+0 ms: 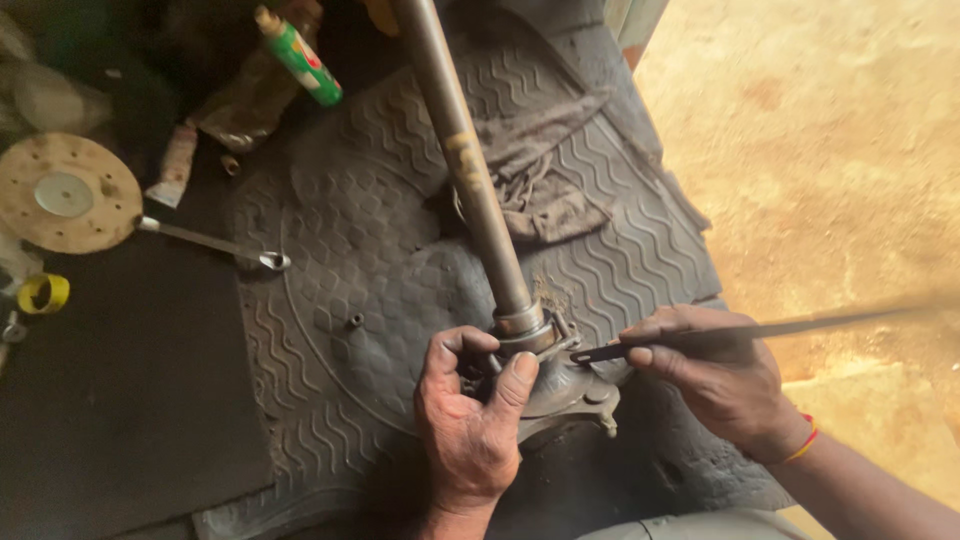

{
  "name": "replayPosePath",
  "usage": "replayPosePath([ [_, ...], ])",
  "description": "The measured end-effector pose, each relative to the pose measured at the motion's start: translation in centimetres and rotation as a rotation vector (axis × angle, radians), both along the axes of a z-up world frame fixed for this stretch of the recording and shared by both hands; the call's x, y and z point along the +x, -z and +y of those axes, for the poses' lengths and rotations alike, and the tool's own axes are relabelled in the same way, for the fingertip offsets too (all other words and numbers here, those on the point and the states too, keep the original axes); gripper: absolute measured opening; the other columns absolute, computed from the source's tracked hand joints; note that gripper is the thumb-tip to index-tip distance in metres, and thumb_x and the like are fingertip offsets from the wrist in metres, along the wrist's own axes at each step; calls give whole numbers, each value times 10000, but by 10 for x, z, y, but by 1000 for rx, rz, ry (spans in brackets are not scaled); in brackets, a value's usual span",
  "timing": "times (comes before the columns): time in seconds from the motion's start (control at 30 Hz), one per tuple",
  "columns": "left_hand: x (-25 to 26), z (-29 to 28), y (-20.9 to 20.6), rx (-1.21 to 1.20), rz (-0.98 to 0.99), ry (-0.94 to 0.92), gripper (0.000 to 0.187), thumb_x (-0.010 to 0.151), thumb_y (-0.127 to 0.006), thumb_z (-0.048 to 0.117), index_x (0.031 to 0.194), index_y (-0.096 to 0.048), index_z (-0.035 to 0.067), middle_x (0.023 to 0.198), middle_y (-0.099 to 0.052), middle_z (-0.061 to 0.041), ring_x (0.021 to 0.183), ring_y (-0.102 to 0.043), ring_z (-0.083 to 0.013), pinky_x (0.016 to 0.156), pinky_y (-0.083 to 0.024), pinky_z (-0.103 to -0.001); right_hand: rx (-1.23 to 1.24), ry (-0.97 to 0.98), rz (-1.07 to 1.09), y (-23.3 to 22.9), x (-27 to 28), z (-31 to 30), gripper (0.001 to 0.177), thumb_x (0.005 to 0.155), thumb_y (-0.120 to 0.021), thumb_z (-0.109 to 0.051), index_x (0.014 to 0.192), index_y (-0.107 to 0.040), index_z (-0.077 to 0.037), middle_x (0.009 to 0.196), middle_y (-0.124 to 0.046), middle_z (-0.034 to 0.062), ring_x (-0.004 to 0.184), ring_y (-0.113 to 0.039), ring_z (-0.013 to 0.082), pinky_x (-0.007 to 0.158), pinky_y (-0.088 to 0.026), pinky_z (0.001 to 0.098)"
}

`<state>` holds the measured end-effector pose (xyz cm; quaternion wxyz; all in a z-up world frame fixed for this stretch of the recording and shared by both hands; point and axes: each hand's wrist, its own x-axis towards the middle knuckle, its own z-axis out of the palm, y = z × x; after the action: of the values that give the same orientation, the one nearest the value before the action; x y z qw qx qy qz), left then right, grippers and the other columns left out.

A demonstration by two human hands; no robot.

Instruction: The person uses a metal file to scrape and clean a cylindrical metal part clamped in a vise. They repeatedly wipe the part with a cloth and continue filing the surface throughout the clip.

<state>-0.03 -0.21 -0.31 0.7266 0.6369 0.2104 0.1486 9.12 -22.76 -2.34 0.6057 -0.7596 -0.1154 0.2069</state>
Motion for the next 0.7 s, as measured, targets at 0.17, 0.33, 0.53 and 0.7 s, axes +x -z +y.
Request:
replayPosePath([
  [0.17,-1,0,1,23,43,4,293,868,-796,167,1041,-597,41,851,-571,10,758,-491,-74,691,-424,-235,172,-64,-17,-2,-10,1,149,847,-769,-36,980,-789,30,891,-787,103,821,-725,163,726,-579,300],
  [0.33,-1,-1,2,40,59,7,296,863,-797,171,1033,-590,45,879,-573,2,772,-495,-73,704,-429,-237,41,-55,-18,-7,1,1,159,832,-781,-68,963,-810,17,862,-809,89,790,-726,152,702,-571,299],
  [0.53,-3,-1,6,-35,56,-3,322,858,-810,169,1043,-576,46,874,-575,-5,764,-490,-75,704,-418,-243,-27,-4,34,0,4,2,173,837,-767,-96,975,-802,1,869,-780,70,791,-701,138,695,-546,300],
  [0.7,-3,-1,8,-50,63,2,332,859,-816,166,1047,-572,41,888,-564,2,784,-492,-73,719,-419,-245,100,-37,77,-4,-5,0,147,864,-763,-84,983,-796,-3,896,-789,67,824,-734,142,728,-588,302],
])
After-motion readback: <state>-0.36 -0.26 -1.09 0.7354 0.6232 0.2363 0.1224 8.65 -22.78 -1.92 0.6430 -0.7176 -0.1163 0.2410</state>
